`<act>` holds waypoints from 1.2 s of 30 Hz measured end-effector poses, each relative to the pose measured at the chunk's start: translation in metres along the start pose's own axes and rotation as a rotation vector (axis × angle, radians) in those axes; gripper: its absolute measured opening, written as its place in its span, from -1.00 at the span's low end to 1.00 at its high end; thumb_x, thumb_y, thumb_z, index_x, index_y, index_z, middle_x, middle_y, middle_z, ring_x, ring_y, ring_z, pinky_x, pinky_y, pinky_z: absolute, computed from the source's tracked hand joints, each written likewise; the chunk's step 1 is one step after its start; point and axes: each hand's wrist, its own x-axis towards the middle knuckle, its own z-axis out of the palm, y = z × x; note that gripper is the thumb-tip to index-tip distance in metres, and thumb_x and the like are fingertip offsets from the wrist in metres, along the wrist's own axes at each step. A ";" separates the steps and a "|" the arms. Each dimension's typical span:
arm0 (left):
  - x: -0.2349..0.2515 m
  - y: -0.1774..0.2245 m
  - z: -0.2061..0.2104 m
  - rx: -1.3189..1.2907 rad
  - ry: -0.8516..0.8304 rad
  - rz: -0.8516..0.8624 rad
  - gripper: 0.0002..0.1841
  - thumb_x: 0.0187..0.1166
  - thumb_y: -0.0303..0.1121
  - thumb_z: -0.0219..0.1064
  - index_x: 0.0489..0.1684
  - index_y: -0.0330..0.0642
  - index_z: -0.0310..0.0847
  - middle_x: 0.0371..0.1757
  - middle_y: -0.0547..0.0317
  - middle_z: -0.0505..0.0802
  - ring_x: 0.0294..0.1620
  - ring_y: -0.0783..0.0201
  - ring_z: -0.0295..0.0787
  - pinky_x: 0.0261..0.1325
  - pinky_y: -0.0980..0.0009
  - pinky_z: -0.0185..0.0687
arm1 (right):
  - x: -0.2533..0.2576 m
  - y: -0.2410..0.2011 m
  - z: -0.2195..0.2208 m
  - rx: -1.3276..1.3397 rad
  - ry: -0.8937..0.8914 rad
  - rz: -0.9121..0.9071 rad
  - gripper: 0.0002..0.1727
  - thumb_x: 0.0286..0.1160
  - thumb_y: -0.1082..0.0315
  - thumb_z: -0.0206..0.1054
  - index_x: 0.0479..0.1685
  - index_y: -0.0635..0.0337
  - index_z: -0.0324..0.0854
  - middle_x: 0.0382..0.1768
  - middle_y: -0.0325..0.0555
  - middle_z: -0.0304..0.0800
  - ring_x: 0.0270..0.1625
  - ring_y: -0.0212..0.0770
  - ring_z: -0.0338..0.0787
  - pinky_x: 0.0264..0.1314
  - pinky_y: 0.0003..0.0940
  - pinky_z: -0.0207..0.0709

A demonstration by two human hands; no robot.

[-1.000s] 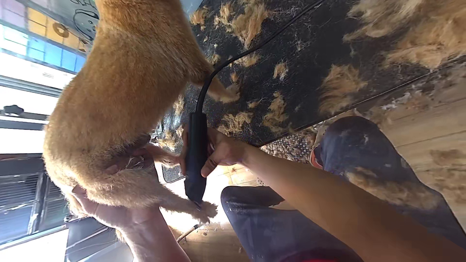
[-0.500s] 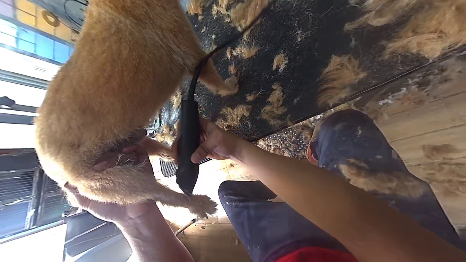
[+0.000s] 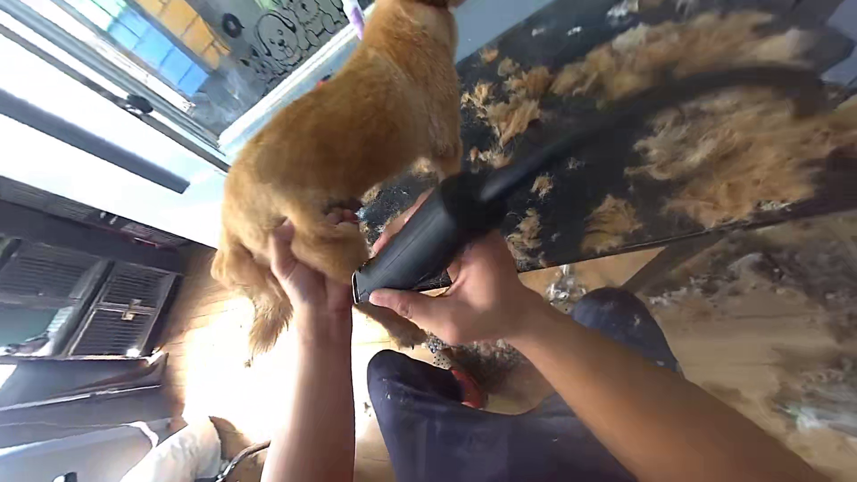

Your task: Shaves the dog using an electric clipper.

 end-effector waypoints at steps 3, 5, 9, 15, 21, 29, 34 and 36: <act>-0.002 0.002 0.008 0.003 0.050 -0.034 -0.78 0.65 -0.26 0.05 0.06 -0.08 0.53 -0.14 0.00 0.86 -0.09 0.07 0.88 0.03 0.04 0.85 | -0.003 -0.011 0.016 -0.299 -0.091 -0.051 -0.38 0.19 0.22 0.66 0.22 0.34 0.57 0.01 -0.06 0.82 0.10 -0.27 0.84 0.13 -0.29 0.82; 0.003 0.001 0.005 -0.032 0.029 -0.061 -0.79 0.66 -0.28 0.06 0.08 -0.10 0.50 -0.13 -0.02 0.84 -0.10 0.07 0.86 0.02 0.04 0.82 | -0.014 -0.010 0.020 -0.399 -0.158 -0.035 -0.43 0.24 0.14 0.63 0.19 0.28 0.62 0.02 -0.08 0.82 0.12 -0.26 0.82 0.17 -0.26 0.78; 0.010 -0.003 -0.006 -0.076 0.029 -0.070 -0.74 0.65 -0.30 0.15 0.18 -0.19 0.48 -0.07 -0.10 0.79 -0.06 0.01 0.82 0.08 -0.03 0.78 | -0.051 -0.003 0.027 -0.419 -0.272 0.004 -0.44 0.20 0.23 0.66 0.20 0.16 0.56 0.07 -0.16 0.82 0.16 -0.28 0.82 0.22 -0.25 0.80; 0.008 0.003 -0.009 -0.029 0.069 -0.117 -0.73 0.66 -0.27 0.23 0.19 -0.18 0.57 -0.06 -0.05 0.85 -0.05 0.07 0.85 0.07 0.03 0.81 | -0.083 -0.001 0.006 -0.682 -0.655 0.337 -0.49 0.25 0.13 0.61 0.19 0.13 0.68 0.01 -0.10 0.86 0.13 -0.18 0.85 0.22 -0.10 0.76; -0.002 -0.001 -0.034 0.075 -0.006 -0.137 -0.67 0.45 -0.19 0.50 0.11 -0.08 0.71 -0.05 0.08 0.89 -0.05 0.22 0.87 0.06 0.16 0.84 | -0.072 -0.010 -0.051 -0.540 -0.424 0.423 -0.27 0.08 0.02 0.76 0.26 0.18 0.61 0.06 -0.22 0.87 0.18 -0.38 0.84 0.33 -0.26 0.79; -0.010 -0.016 -0.076 0.176 -0.029 -0.110 -0.60 0.16 -0.26 0.72 -0.05 -0.12 0.79 -0.13 0.09 0.93 -0.09 0.24 0.90 0.10 0.19 0.83 | -0.049 -0.033 -0.118 -0.217 -0.168 0.447 -0.22 0.08 0.25 0.79 0.34 0.24 0.47 0.00 0.05 0.88 0.04 0.07 0.91 0.18 0.05 0.85; -0.018 0.007 -0.146 0.562 -0.326 -0.045 -0.79 0.43 -0.23 0.58 -0.01 0.13 0.88 -0.04 0.39 0.96 0.01 0.43 0.88 0.23 0.35 0.78 | -0.049 -0.026 -0.146 0.127 0.037 0.492 -0.31 0.33 0.29 0.64 0.46 0.09 0.37 -0.04 0.07 0.84 -0.04 0.05 0.88 0.09 0.06 0.82; 0.005 0.033 -0.119 0.806 -0.603 0.133 -0.64 0.51 -0.28 0.51 0.24 -0.13 0.73 0.13 0.20 0.91 0.17 0.37 0.83 0.28 0.35 0.74 | -0.052 -0.026 -0.152 0.276 0.155 0.529 -0.38 0.36 0.31 0.61 0.40 0.11 0.41 -0.10 0.12 0.83 -0.08 0.07 0.87 0.07 0.05 0.79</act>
